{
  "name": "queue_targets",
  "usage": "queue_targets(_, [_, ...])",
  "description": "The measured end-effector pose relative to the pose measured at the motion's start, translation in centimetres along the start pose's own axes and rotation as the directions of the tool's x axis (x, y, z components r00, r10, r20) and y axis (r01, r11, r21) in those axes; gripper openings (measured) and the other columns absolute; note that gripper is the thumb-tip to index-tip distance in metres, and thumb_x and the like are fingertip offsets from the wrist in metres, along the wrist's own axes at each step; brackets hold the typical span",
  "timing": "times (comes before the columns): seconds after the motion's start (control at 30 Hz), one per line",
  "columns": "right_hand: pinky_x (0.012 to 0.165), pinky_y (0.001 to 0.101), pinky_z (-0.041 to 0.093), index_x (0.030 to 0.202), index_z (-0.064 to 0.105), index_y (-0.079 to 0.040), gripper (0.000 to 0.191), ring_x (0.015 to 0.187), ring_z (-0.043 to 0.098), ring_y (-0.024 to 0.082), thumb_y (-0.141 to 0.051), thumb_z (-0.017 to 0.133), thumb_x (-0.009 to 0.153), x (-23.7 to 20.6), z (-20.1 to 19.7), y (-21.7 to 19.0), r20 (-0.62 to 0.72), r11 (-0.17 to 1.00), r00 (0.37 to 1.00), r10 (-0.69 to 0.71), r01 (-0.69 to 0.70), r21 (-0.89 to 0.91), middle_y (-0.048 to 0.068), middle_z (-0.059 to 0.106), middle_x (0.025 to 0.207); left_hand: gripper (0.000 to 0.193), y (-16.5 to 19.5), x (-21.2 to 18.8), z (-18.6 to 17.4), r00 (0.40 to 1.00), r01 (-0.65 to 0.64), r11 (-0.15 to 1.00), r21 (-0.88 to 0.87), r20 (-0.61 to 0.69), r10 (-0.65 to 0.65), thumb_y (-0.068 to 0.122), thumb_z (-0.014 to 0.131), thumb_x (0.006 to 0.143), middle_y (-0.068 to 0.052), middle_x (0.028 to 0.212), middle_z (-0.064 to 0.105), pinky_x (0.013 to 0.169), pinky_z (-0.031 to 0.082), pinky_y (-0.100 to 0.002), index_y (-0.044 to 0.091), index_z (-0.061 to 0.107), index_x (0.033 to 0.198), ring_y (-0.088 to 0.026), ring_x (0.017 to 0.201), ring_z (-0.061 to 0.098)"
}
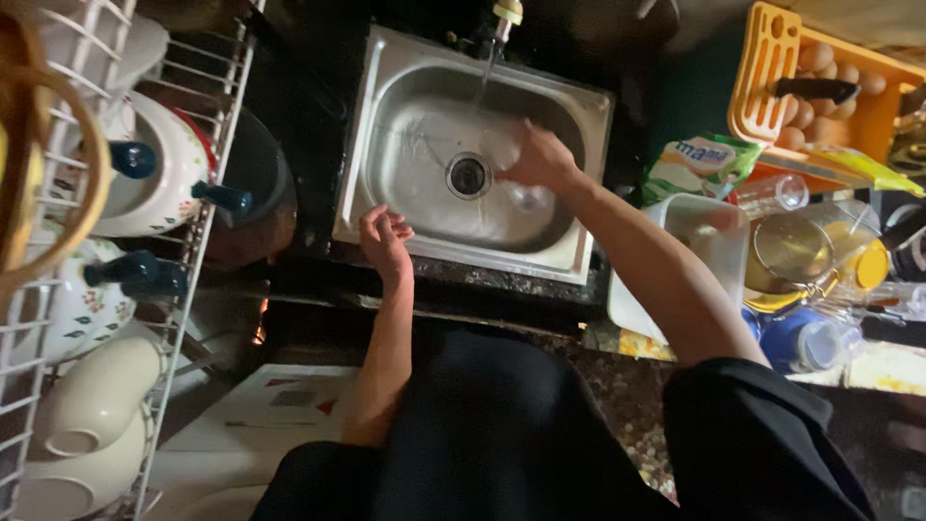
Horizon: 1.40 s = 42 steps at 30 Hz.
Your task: The person washes multiple kitchen items in a sink using a sponge and running water. They scrub and rinse a plastic container, a glass, a plate, a bowl, a pot, and several pieces of cutlery, then place them on a drying rack.
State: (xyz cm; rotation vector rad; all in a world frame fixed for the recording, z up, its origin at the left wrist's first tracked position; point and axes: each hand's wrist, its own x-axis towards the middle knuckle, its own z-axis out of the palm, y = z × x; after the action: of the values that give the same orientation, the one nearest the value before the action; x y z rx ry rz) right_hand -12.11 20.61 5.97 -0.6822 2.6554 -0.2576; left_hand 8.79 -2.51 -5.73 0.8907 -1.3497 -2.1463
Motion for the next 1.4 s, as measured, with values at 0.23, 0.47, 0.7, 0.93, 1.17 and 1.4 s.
queue_targets(0.23, [0.091,0.0443,0.060,0.135,0.057,-0.011,0.071,0.110,0.071,0.029,-0.041,0.081,0.075,6.4,-2.7,-4.3,-0.026,0.829,0.955,0.296,-0.243,0.504,0.014,0.071,0.122,0.033,1.9,0.1,-0.5,0.992,0.108,0.985,0.137,0.050,-0.115,0.029,0.052,0.102,-0.008,0.095,0.070,0.067,0.058,-0.033,0.004,0.062,0.122,-0.016,0.071,0.066])
queue_targets(0.47, [0.097,0.0390,0.056,0.131,0.052,-0.008,0.082,0.114,0.068,0.026,-0.037,0.097,0.069,7.8,-2.0,-5.6,-0.239,0.738,0.874,0.423,-0.179,0.651,0.013,0.069,0.126,0.037,2.7,0.4,-1.3,0.979,0.155,0.976,0.151,0.108,-0.172,0.030,0.051,0.102,-0.012,0.095,0.071,0.068,0.063,-0.034,0.001,0.062,0.123,-0.019,0.072,0.071])
queue_targets(0.7, [0.098,0.0416,0.054,0.136,0.048,-0.010,0.086,0.116,0.064,0.030,-0.027,0.095,0.067,7.6,-2.0,-4.4,-0.311,0.751,0.873,0.375,-0.090,0.654,0.013,0.065,0.129,0.037,2.3,1.2,-1.5,0.970,0.204,0.962,0.183,0.098,-0.225,0.028,0.050,0.102,-0.014,0.099,0.069,0.064,0.065,-0.034,-0.001,0.059,0.124,-0.021,0.070,0.072])
queue_targets(0.93, [0.098,0.0444,0.053,0.132,0.050,-0.007,0.081,0.116,0.064,0.033,-0.027,0.098,0.068,6.8,-3.1,-4.2,-0.348,0.816,0.883,0.317,-0.066,0.574,0.015,0.066,0.125,0.036,1.9,1.3,-1.2,0.975,0.194,0.961,0.195,0.067,-0.211,0.026,0.049,0.103,-0.015,0.098,0.069,0.059,0.066,-0.033,-0.002,0.060,0.123,-0.020,0.067,0.070])
queue_targets(1.17, [0.098,0.0411,0.053,0.130,0.053,-0.009,0.080,0.116,0.066,0.029,-0.029,0.098,0.066,7.1,-2.0,-3.5,-0.363,0.775,0.866,0.344,-0.044,0.630,0.010,0.068,0.125,0.036,3.3,0.7,-0.6,0.975,0.203,0.935,0.290,0.028,-0.220,0.025,0.045,0.105,-0.015,0.100,0.069,0.059,0.066,-0.032,-0.001,0.060,0.123,-0.018,0.067,0.072])
queue_targets(1.4, [0.097,0.0398,0.055,0.127,0.055,-0.010,0.076,0.112,0.069,0.027,-0.030,0.098,0.067,7.1,-1.7,-3.7,-0.358,0.779,0.860,0.363,-0.069,0.623,0.010,0.070,0.121,0.034,3.5,0.7,-0.6,0.975,0.208,0.959,0.191,0.037,-0.218,0.024,0.048,0.102,-0.015,0.101,0.068,0.059,0.067,-0.034,-0.001,0.060,0.122,-0.019,0.064,0.070])
